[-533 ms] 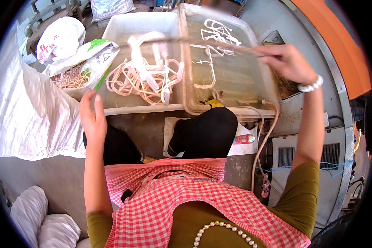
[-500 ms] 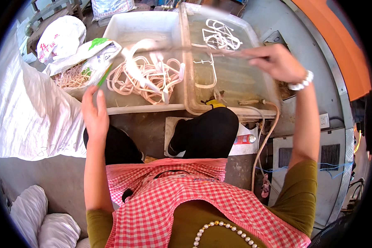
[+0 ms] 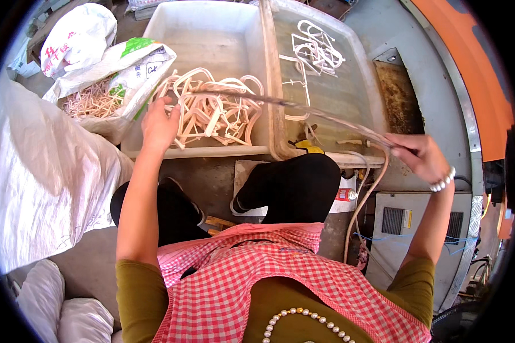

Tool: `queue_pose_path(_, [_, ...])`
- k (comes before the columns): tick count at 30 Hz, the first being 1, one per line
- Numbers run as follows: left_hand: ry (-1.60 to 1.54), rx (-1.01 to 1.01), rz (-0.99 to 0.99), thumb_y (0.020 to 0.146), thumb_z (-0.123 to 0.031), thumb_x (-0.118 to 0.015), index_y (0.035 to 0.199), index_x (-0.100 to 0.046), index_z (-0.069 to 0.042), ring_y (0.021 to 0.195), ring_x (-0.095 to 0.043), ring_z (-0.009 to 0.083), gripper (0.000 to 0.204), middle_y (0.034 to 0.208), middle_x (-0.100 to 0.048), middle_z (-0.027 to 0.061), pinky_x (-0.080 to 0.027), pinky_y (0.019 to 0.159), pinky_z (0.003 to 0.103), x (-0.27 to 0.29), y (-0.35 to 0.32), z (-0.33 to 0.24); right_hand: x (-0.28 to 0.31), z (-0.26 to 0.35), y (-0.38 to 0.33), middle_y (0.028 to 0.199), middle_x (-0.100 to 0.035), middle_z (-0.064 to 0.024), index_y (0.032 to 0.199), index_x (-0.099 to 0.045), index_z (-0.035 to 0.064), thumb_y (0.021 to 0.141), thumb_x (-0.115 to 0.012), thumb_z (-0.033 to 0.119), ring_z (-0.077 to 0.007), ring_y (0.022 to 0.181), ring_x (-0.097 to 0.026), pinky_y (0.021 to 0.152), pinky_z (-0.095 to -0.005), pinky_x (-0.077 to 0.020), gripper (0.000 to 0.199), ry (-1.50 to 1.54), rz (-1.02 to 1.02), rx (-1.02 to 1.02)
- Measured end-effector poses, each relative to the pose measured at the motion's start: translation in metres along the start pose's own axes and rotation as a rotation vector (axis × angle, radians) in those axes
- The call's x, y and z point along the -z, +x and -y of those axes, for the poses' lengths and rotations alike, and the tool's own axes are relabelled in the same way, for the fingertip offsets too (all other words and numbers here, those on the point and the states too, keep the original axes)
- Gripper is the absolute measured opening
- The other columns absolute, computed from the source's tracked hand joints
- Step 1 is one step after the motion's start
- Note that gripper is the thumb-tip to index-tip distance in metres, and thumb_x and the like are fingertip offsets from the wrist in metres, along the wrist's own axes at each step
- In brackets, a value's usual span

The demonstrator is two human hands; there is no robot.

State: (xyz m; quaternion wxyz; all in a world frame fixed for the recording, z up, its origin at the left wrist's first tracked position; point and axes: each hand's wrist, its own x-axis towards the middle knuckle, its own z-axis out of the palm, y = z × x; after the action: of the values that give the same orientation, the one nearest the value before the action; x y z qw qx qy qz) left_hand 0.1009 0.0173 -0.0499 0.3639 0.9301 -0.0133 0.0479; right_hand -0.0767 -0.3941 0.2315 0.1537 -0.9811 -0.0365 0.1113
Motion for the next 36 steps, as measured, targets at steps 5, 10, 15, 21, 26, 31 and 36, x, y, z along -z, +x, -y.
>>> queue_pose_path(5, [0.033, -0.082, 0.119, 0.087, -0.032, -0.058, 0.117, -0.056, -0.006, 0.110, -0.055, 0.0314, 0.039, 0.116, -0.058, 0.0156, -0.039, 0.096, 0.044, -0.015, 0.013, -0.013, -0.049, -0.021, 0.002, 0.075, -0.055, 0.0058, 0.122, -0.062, 0.0075, 0.092, -0.058, 0.010, -0.0029, 0.059, -0.045, 0.052, -0.0188, -0.0393, 0.031, 0.422, -0.056, -0.356])
queue_pose_path(10, [0.231, -0.030, 0.260, 0.087, -0.035, -0.057, 0.124, -0.052, -0.007, 0.115, -0.052, 0.0295, 0.047, 0.124, -0.053, 0.0146, -0.032, 0.100, 0.054, -0.020, 0.018, -0.023, -0.204, -0.037, 0.091, 0.069, -0.049, 0.0036, 0.137, -0.044, 0.0063, 0.085, -0.055, 0.005, -0.0061, 0.049, -0.040, 0.044, -0.0221, -0.0340, 0.054, 1.022, -0.004, -0.346])
queue_pose_path(15, [0.300, -0.147, 0.046, 0.081, -0.017, -0.053, 0.091, -0.068, -0.005, 0.096, -0.061, 0.0315, 0.022, 0.095, -0.065, 0.0137, -0.044, 0.084, 0.058, -0.046, 0.014, -0.024, -0.332, -0.075, 0.201, 0.124, -0.059, -0.0128, 0.135, -0.049, 0.0075, 0.086, -0.057, 0.013, -0.0216, 0.112, -0.056, 0.092, -0.0320, -0.0465, 0.050, 0.505, -0.115, -0.246])
queue_pose_path(21, [0.207, -0.077, 0.197, 0.078, -0.018, -0.057, 0.120, -0.054, -0.001, 0.123, -0.044, 0.0312, 0.046, 0.128, -0.049, 0.0171, -0.022, 0.105, 0.060, -0.037, 0.004, -0.030, -0.378, -0.077, 0.297, 0.128, -0.053, -0.0230, 0.122, -0.058, 0.0089, 0.091, -0.052, 0.020, -0.0359, 0.120, -0.050, 0.095, -0.0393, -0.0447, 0.033, -0.209, 0.001, -0.200])
queue_pose_path(26, [0.083, -0.095, 0.258, 0.077, -0.023, -0.059, 0.117, -0.056, -0.002, 0.121, -0.044, 0.0342, 0.045, 0.126, -0.049, 0.0183, -0.024, 0.104, 0.058, -0.019, 0.000, -0.024, -0.392, 0.006, 0.341, 0.106, -0.064, -0.0145, 0.108, -0.065, 0.0054, 0.089, -0.057, 0.014, -0.0287, 0.094, -0.062, 0.077, -0.0384, -0.0492, 0.022, -0.035, -0.336, 0.473])
queue_pose_path(31, [0.102, -0.071, 0.277, 0.074, -0.020, -0.063, 0.111, -0.059, -0.002, 0.114, -0.047, 0.0348, 0.041, 0.120, -0.051, 0.0188, -0.032, 0.098, 0.052, -0.029, 0.010, -0.024, -0.435, 0.096, 0.373, 0.105, -0.062, -0.0116, 0.108, -0.063, 0.0056, 0.089, -0.059, 0.015, -0.0244, 0.093, -0.060, 0.077, -0.0363, -0.0484, 0.022, 0.042, -0.034, 0.475])
queue_pose_path(36, [0.034, -0.073, 0.166, 0.072, -0.017, -0.063, 0.110, -0.059, -0.001, 0.108, -0.051, 0.0339, 0.041, 0.115, -0.052, 0.0198, -0.038, 0.091, 0.050, -0.031, 0.009, -0.020, -0.454, 0.117, 0.384, 0.104, -0.060, -0.0088, 0.108, -0.062, 0.0058, 0.089, -0.060, 0.015, -0.0201, 0.093, -0.057, 0.077, -0.0342, -0.0476, 0.022, -0.058, 0.089, 0.365])
